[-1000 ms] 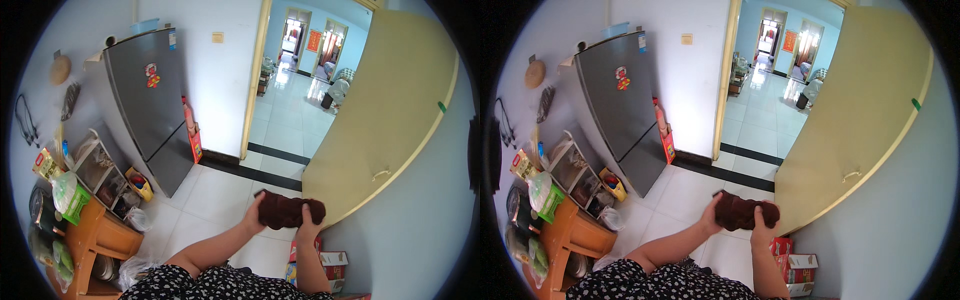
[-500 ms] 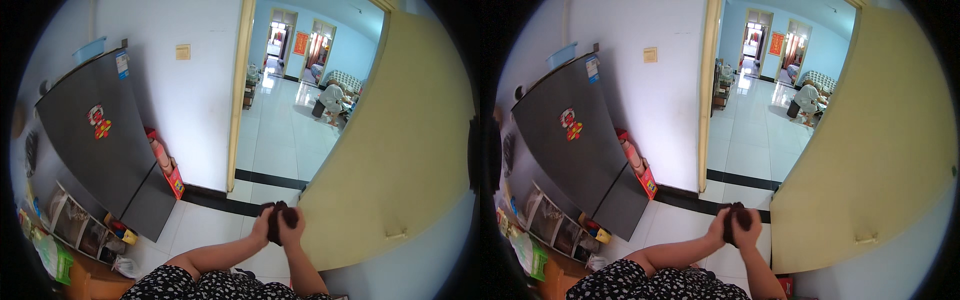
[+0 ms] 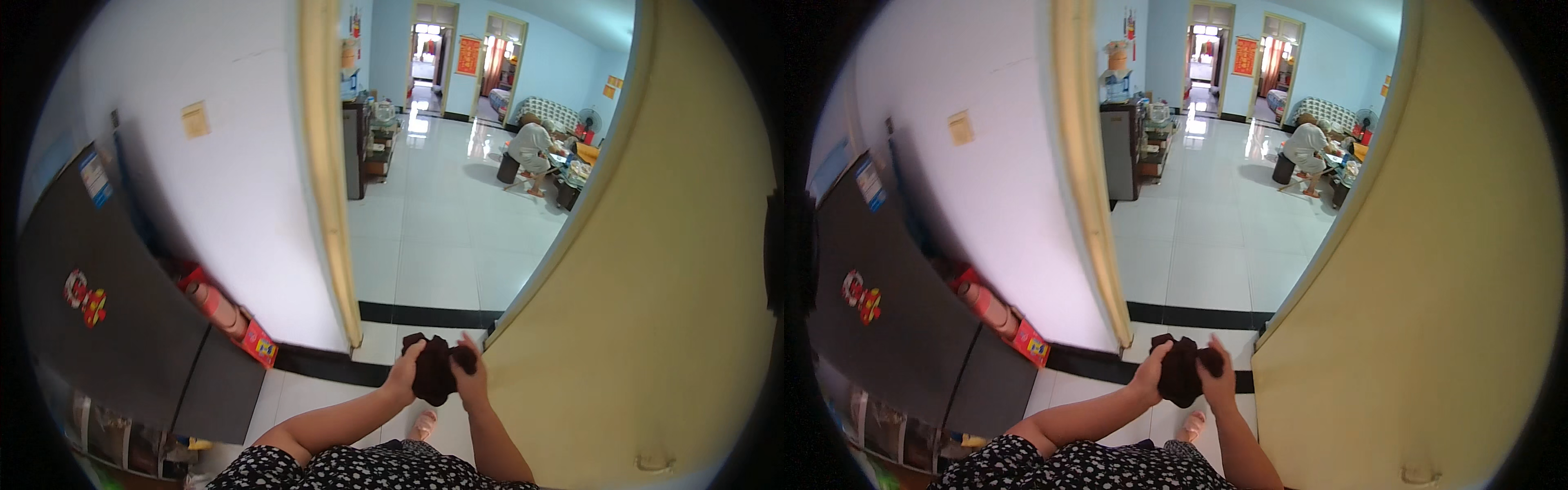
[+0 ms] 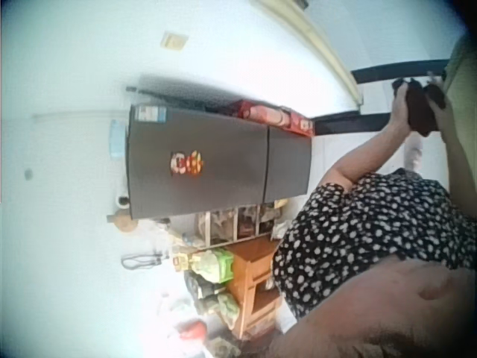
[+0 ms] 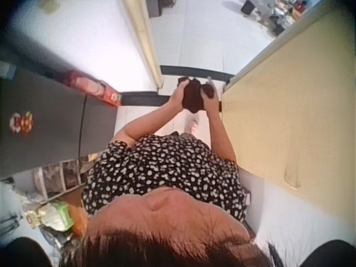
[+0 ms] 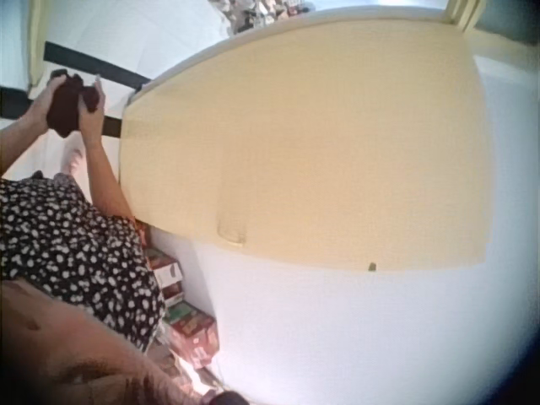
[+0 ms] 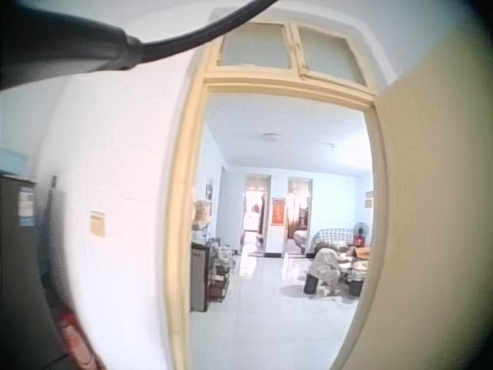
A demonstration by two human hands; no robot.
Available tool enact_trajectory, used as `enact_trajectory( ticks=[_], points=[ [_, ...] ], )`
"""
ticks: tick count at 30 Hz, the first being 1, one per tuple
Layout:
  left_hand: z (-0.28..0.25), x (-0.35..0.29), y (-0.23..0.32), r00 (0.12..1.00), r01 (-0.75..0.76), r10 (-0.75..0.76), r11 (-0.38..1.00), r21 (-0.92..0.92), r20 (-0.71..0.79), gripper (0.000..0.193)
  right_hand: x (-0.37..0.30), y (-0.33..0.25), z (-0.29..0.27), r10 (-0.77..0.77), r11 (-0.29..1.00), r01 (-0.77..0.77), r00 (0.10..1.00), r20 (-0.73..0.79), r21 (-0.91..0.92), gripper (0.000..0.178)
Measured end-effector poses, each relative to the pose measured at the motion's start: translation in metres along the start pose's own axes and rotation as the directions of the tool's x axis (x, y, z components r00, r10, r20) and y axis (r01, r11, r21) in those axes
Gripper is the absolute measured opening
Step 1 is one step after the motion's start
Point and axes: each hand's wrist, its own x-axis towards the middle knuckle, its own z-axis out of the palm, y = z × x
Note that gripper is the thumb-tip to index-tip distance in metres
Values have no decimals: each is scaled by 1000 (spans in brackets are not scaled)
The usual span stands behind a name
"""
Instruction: The person cleans the kitchen sink, stove, and countertops using a cloth and sponge. They wipe the surfaces thoroughly, moving items like bottles and pots aside to reach the areas underneath. The person then walks to a bedroom, picks up a bowl from a table, and returns to the living room.
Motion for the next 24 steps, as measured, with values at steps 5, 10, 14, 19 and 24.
enact_trajectory(
  ticks=[5, 10, 14, 19, 24],
  points=[
    [34, 115, 28, 991, -63, 70, 996, 61, -111, 40, 103, -8, -7, 123, 964, -153, 981, 147, 219, 54],
    [79, 206, 42, 995, -38, 47, 993, 109, -83, 41, 231, 36, -69, 277, 939, -229, 946, -168, 256, 28],
    [86, 275, 77, 990, -101, 115, 983, 154, -82, 41, 304, 33, -75, 53, 984, -13, 972, -227, 177, 25],
    [53, 402, 136, 984, -57, 62, 998, -35, 166, 42, 370, 10, 0, -445, 846, 445, 893, 74, -293, 31],
    [123, 467, 178, 998, 49, -48, 998, 30, -35, 33, 511, 51, 0, -164, 927, 39, 937, -309, -372, 25]
  ],
)
